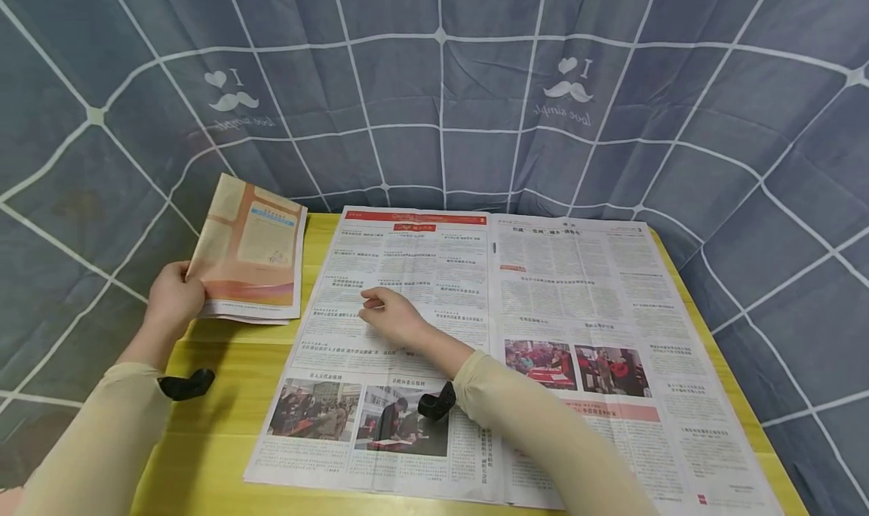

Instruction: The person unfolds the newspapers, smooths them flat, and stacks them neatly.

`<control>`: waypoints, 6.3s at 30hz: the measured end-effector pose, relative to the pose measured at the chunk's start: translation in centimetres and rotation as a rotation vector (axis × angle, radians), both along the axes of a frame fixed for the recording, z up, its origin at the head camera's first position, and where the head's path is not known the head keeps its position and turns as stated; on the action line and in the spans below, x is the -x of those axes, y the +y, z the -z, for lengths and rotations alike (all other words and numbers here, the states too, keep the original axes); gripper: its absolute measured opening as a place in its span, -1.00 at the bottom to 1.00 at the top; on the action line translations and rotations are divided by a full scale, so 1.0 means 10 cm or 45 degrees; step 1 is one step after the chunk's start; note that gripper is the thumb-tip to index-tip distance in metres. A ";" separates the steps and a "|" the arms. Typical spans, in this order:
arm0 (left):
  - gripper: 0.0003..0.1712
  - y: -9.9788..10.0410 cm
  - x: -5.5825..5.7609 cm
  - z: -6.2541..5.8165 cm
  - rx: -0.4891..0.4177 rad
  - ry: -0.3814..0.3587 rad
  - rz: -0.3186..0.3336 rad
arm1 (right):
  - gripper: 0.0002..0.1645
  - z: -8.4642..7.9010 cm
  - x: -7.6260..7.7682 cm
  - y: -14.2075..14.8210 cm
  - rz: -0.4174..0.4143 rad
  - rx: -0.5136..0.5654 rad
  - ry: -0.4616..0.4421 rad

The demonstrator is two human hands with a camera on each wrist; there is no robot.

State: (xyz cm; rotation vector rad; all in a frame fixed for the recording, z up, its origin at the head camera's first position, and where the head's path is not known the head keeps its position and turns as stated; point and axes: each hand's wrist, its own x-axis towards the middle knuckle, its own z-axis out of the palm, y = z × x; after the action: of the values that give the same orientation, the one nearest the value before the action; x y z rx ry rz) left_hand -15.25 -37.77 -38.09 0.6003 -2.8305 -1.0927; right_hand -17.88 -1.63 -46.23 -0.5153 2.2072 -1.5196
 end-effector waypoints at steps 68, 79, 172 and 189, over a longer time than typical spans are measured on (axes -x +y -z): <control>-0.26 3.43 0.18 0.78 -0.485 -0.219 0.955 | -0.24 0.27 -0.03 2.69 0.517 -0.006 -0.180; -0.28 3.52 0.15 0.78 -0.279 -0.225 1.011 | -0.25 0.32 -0.04 2.74 0.537 -0.115 -0.169; -0.24 2.95 0.28 0.32 -0.620 -0.124 0.961 | -0.47 -0.15 -0.54 1.62 0.340 0.283 0.146; -0.25 2.58 0.23 0.03 -0.990 -0.179 0.728 | -0.46 -0.05 -0.44 1.10 0.156 0.292 0.050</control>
State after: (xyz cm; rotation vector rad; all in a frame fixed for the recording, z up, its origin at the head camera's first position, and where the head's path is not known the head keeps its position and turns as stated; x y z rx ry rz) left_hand -17.55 -11.98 -38.43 -0.1707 -2.6656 -2.3597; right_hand -13.53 9.33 -45.75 -0.4897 2.1400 -1.8557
